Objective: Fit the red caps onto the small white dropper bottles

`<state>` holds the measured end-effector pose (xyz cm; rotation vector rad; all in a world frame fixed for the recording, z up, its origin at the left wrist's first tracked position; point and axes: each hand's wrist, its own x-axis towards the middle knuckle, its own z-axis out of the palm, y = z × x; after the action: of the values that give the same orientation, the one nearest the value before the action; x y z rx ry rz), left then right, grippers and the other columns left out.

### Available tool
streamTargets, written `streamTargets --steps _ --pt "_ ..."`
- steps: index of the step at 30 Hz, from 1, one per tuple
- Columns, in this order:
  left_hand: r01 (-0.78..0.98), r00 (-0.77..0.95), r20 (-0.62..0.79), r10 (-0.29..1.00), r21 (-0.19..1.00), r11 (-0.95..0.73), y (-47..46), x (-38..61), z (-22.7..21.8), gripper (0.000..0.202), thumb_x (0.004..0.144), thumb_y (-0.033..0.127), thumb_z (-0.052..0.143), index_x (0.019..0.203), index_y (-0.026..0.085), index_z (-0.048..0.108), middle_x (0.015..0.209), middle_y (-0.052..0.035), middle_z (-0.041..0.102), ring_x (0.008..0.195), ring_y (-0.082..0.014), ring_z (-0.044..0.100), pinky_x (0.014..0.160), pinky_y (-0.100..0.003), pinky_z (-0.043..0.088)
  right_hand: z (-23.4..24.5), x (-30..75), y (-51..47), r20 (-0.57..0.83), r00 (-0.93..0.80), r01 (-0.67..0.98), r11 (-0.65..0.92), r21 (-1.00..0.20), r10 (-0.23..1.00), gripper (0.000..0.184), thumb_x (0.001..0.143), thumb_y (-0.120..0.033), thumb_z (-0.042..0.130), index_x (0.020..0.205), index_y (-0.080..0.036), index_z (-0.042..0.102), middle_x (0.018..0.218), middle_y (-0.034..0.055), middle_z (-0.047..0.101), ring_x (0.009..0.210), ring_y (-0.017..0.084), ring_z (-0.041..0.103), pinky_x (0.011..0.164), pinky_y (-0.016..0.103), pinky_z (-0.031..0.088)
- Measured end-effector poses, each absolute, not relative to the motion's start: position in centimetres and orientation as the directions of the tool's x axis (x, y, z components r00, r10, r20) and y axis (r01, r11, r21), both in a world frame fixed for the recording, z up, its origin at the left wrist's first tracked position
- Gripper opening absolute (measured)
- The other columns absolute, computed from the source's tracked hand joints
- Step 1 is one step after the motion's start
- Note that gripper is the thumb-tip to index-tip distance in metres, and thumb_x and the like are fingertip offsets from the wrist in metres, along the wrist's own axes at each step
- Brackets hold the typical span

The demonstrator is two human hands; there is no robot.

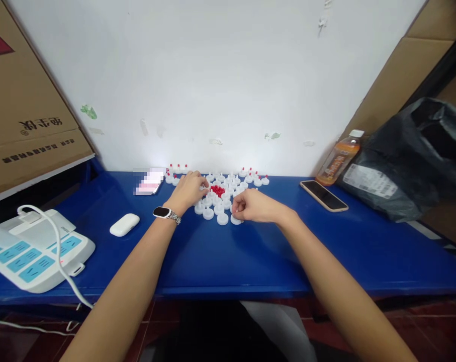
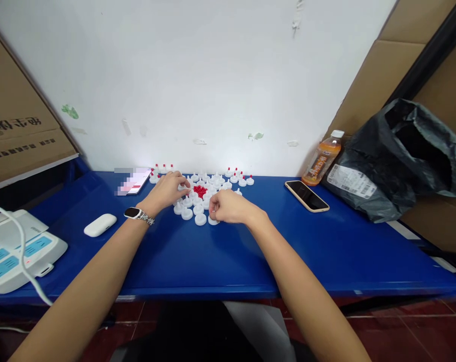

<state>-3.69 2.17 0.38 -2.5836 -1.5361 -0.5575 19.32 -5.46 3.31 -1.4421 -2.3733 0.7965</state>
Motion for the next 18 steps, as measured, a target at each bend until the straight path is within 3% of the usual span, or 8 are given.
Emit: streamTargets --steps 5,11,18 --pt "0.845 0.424 0.373 0.825 0.165 -0.509 2.1 -5.0 0.7 0.021 0.088 0.027 0.055 0.091 0.019 0.074 0.096 -0.0092 0.065 0.097 -0.0263 0.059 0.083 -0.037 0.045 2.7 18.8 -5.4 -0.037 -0.495 0.725 0.389 -0.568 0.868 0.014 0.068 -0.011 0.063 0.077 -0.017 0.072 0.073 0.0017 0.072 0.064 0.014 0.063 0.057 0.022 0.041" --pt "0.816 0.358 0.277 0.892 0.372 -0.443 2.0 -6.7 0.7 0.017 0.082 0.029 0.060 0.087 0.019 0.074 0.091 -0.0059 0.072 0.077 -0.0193 0.064 0.068 -0.030 0.044 2.0 18.5 -5.1 0.066 -0.452 0.748 0.418 -0.515 0.890 0.013 0.071 -0.015 0.068 0.083 -0.018 0.071 0.073 0.0012 0.071 0.063 0.013 0.061 0.057 0.023 0.038" --pt "0.860 0.339 0.263 0.903 0.302 -0.411 1.1 -5.6 1.5 0.034 0.087 0.045 0.055 0.078 0.019 0.074 0.079 -0.0074 0.073 0.070 -0.0205 0.064 0.062 -0.031 0.040 2.0 18.1 -5.2 0.180 -0.403 0.747 0.436 -0.501 0.898 0.010 0.082 -0.027 0.064 0.086 -0.020 0.071 0.075 -0.0003 0.071 0.065 0.012 0.061 0.057 0.024 0.036"
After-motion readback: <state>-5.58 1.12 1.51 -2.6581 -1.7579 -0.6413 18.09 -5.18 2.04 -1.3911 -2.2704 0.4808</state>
